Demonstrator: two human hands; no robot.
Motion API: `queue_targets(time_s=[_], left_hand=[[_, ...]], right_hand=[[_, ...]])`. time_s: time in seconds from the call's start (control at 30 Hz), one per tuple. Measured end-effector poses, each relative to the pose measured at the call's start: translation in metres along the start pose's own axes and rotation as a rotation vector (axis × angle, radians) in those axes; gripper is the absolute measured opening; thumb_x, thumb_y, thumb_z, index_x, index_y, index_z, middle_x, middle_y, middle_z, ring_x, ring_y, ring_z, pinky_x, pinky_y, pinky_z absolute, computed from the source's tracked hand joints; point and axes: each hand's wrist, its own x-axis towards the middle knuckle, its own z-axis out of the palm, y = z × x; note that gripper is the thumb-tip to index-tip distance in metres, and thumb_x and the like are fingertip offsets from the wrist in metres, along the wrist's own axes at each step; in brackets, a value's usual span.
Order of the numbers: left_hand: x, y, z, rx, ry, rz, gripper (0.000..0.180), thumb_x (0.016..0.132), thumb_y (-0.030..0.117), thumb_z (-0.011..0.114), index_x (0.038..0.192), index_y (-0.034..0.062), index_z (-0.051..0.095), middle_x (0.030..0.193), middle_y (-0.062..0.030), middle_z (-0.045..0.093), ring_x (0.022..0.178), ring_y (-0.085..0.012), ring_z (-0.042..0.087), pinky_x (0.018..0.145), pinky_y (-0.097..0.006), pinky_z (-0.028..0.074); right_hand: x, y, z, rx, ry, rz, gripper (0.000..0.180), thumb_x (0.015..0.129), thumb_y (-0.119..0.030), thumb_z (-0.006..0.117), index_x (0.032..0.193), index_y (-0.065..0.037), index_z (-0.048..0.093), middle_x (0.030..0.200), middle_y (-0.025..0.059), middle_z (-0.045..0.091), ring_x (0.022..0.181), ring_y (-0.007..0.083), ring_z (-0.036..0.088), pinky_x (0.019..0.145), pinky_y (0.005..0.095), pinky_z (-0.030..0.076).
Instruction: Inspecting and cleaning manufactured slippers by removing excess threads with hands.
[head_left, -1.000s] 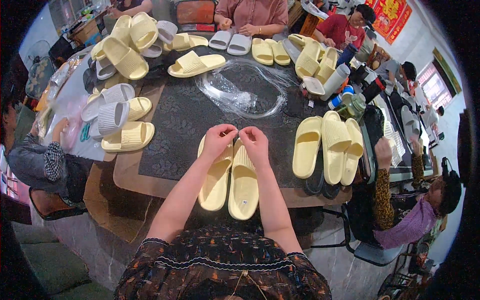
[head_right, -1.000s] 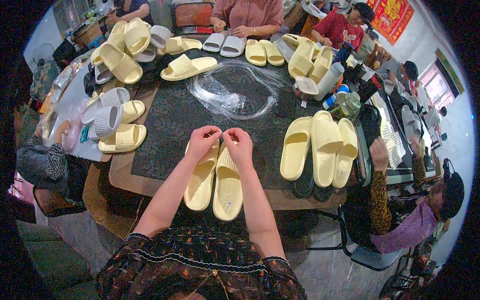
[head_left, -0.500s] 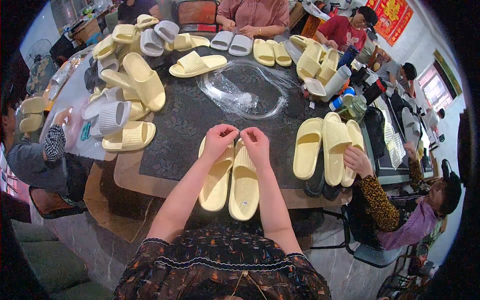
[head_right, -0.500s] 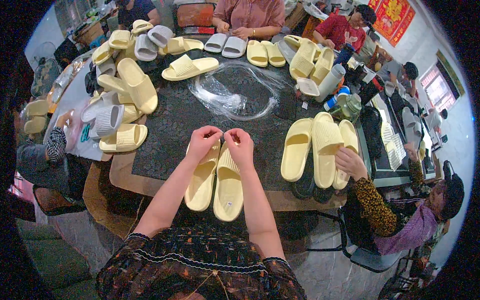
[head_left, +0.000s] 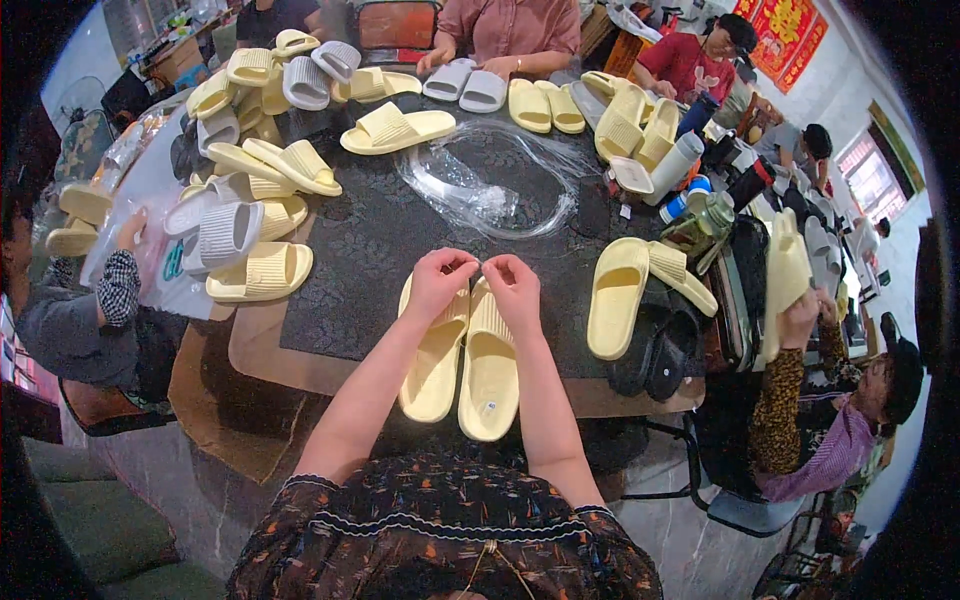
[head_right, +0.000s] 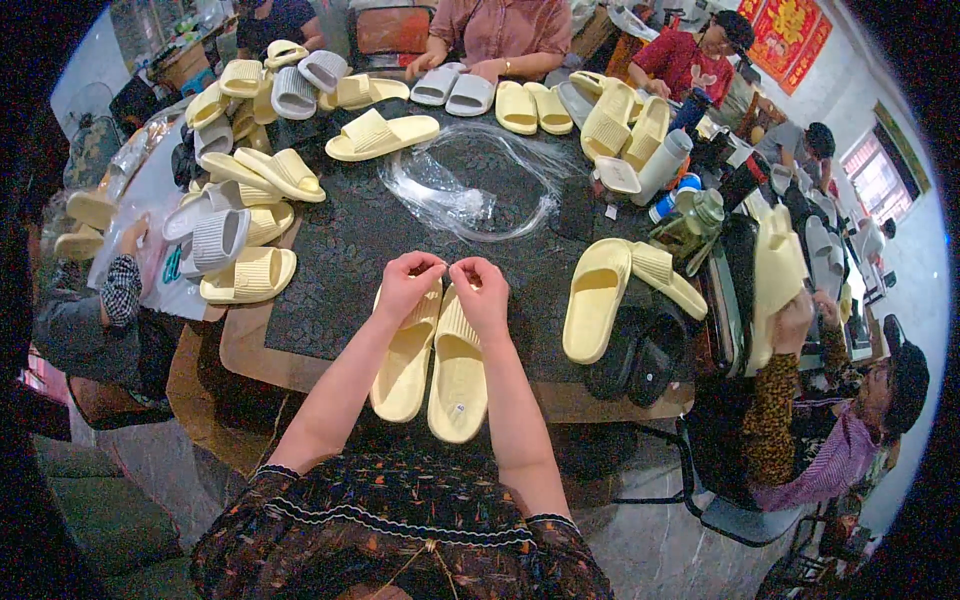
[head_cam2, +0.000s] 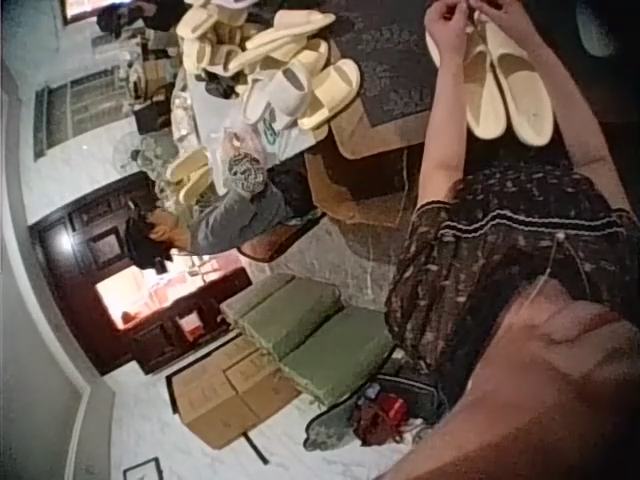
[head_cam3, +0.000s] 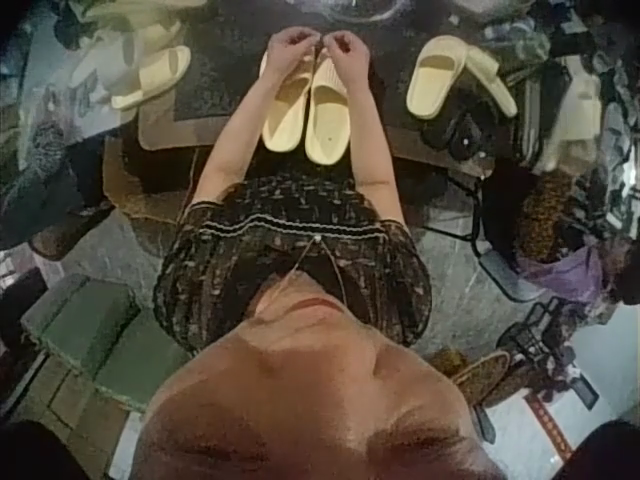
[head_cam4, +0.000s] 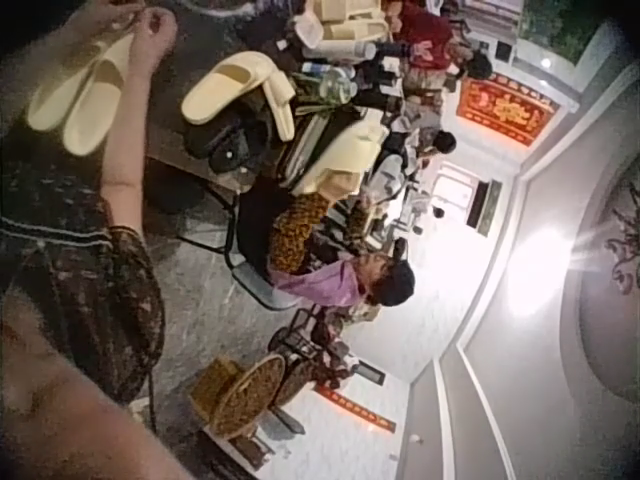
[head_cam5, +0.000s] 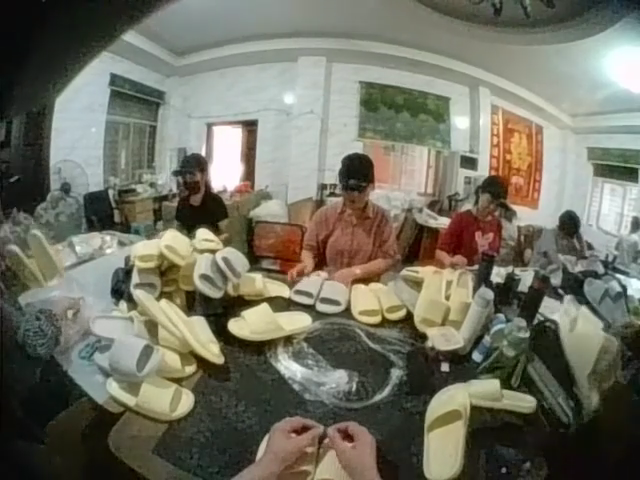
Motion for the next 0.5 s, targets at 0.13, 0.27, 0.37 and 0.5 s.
queue_targets(time_s=[0.13, 0.27, 0.37, 0.5], left_hand=[[0.0, 0.001, -0.001, 0.07, -0.008, 0.029, 0.012, 0.081, 0.01, 0.071, 0.089, 0.0017, 0.07, 0.076, 0.001, 0.065, 0.068, -0.0047, 0.055, 0.061, -0.022, 0.045], [0.0, -0.002, 0.0, -0.003, 0.015, -0.02, 0.01, 0.081, 0.01, 0.071, 0.087, 0.0019, 0.069, 0.075, 0.0022, 0.064, 0.068, -0.004, 0.055, 0.061, -0.021, 0.045], [-0.002, 0.0, 0.001, 0.015, 0.013, -0.005, 0.01, 0.08, 0.01, 0.071, 0.086, 0.0019, 0.069, 0.075, 0.0027, 0.063, 0.067, -0.0038, 0.054, 0.061, -0.021, 0.044], [0.0, 0.001, 0.0, -0.021, 0.028, -0.023, 0.01, 0.081, 0.009, 0.07, 0.087, 0.0021, 0.069, 0.074, 0.0016, 0.064, 0.067, -0.0042, 0.055, 0.061, -0.021, 0.045]], right_hand=[[0.0, -0.003, -0.001, 0.06, -0.028, 0.078, 0.015, 0.083, -0.014, 0.069, 0.089, -0.001, 0.065, 0.076, 0.0024, 0.065, 0.069, 0.0082, 0.057, 0.066, 0.0241, 0.047], [0.001, 0.003, 0.001, 0.053, 0.0, 0.027, 0.016, 0.083, -0.015, 0.069, 0.089, -0.001, 0.065, 0.075, 0.0022, 0.064, 0.069, 0.008, 0.057, 0.065, 0.024, 0.046], [0.001, 0.004, 0.0, 0.049, -0.006, 0.034, 0.016, 0.083, -0.015, 0.069, 0.089, -0.001, 0.065, 0.076, 0.0039, 0.064, 0.069, 0.0096, 0.058, 0.065, 0.0249, 0.047], [0.001, 0.007, 0.001, -0.014, 0.024, 0.018, 0.016, 0.083, -0.016, 0.069, 0.089, -0.001, 0.066, 0.078, 0.0071, 0.065, 0.069, 0.0124, 0.059, 0.065, 0.0266, 0.048]])
